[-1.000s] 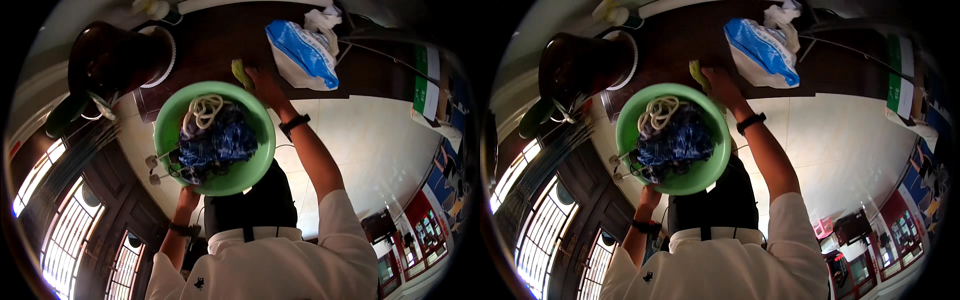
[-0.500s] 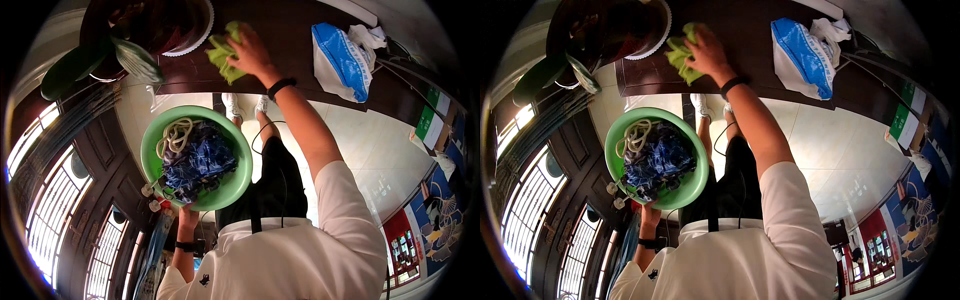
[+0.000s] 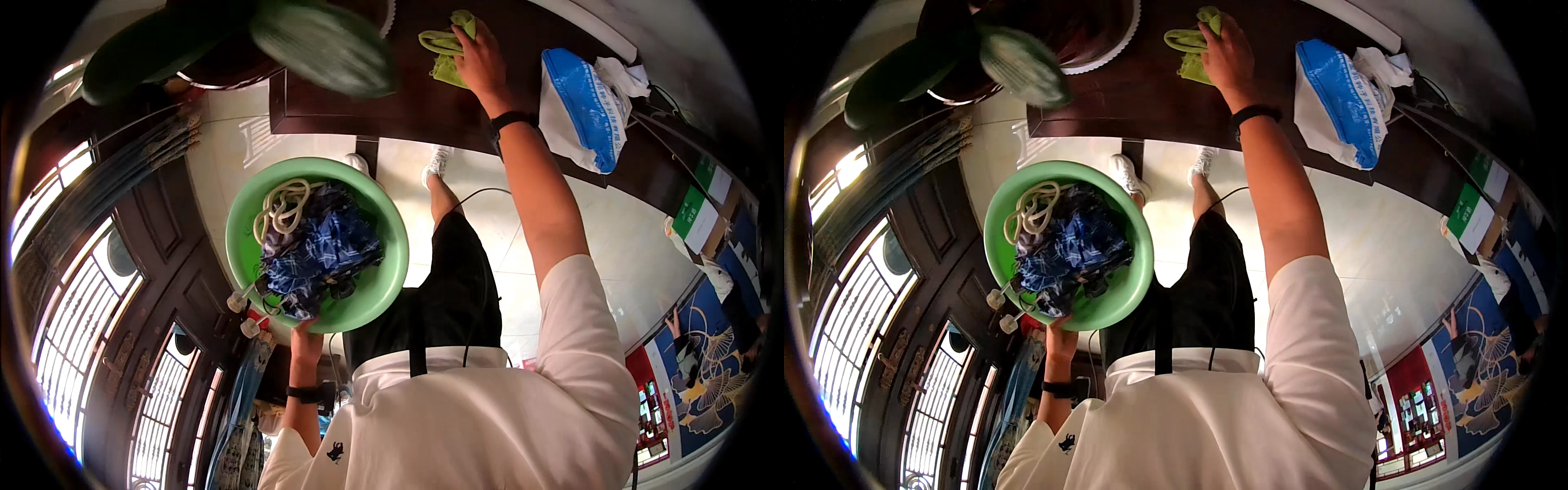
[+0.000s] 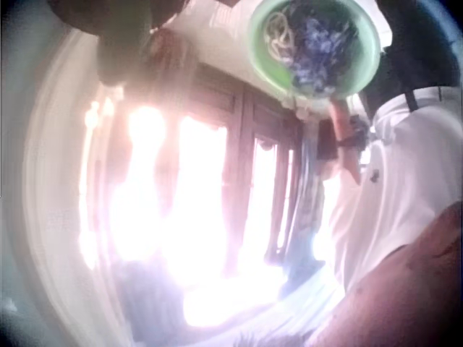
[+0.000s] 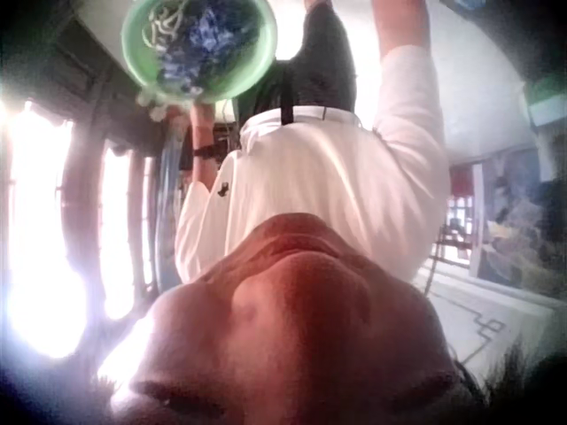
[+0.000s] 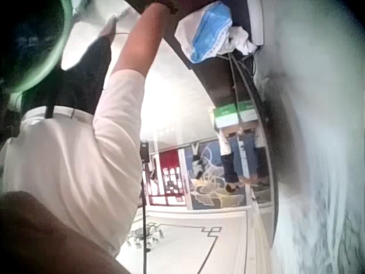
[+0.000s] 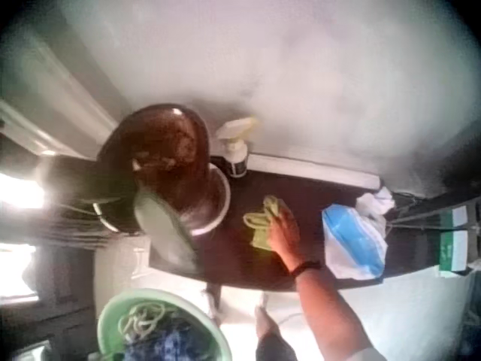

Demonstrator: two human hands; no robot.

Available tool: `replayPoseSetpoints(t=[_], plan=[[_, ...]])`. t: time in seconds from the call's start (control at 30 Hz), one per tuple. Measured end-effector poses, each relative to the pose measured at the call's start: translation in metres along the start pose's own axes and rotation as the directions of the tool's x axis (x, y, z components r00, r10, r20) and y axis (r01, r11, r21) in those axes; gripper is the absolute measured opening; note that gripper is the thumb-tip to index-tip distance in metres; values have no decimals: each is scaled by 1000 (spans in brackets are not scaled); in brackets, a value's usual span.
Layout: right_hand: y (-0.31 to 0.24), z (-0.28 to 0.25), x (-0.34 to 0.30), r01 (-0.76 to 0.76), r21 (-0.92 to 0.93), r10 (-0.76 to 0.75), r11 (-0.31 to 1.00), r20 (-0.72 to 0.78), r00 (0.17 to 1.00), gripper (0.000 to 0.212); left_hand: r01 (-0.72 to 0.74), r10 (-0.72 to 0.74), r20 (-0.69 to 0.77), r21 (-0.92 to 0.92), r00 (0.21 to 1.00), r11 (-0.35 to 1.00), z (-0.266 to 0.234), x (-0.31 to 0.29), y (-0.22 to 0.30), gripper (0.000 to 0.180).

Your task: The person wipes a table, a white surface near a wall, a plant pot, and the headboard of a bed with a cloth.

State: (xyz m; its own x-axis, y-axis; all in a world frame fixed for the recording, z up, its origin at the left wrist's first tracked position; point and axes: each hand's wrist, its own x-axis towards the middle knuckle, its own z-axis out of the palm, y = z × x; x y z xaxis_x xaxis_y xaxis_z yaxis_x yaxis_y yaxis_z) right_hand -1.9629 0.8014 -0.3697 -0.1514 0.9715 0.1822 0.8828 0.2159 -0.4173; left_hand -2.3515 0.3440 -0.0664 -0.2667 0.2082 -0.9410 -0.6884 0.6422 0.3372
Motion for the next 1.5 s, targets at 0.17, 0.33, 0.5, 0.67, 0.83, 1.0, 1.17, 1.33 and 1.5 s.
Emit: replayPoseSetpoints(t=[0.17,0.33,0.5,0.67,0.83,1.0,1.17,1.33,1.5], plan=[[-106,29,-38,119,-24,-119,993,1,993,27,14,-11,-42,71,999,997,-23,20,6,44],[-120,45,-66,237,71,-247,969,309,919,23,-53,60,-58,120,996,991,-23,11,21,48],[21,7,-36,76,-118,-65,990,93,994,36,-226,251,-23,362,968,904,-41,19,11,32],[-113,21,-76,-117,-174,176,978,374,911,26,-275,405,-3,730,914,626,-68,18,-14,17],[-107,13,-75,325,-39,-300,945,294,907,21,-269,326,-46,463,944,844,-73,7,-15,17],[-26,-22,-83,-32,-134,50,990,133,990,37,-154,206,-186,261,961,953,-50,-1,-8,20],[-197,9,-61,-425,93,376,900,325,868,44,-62,26,-267,-128,963,990,-3,-10,6,13],[-253,38,-5,-279,307,237,910,165,957,33,-123,162,-193,198,968,972,-40,-15,-2,16],[-201,3,-32,-290,46,249,956,398,883,34,-143,120,-169,-132,978,981,-16,-20,6,24]])
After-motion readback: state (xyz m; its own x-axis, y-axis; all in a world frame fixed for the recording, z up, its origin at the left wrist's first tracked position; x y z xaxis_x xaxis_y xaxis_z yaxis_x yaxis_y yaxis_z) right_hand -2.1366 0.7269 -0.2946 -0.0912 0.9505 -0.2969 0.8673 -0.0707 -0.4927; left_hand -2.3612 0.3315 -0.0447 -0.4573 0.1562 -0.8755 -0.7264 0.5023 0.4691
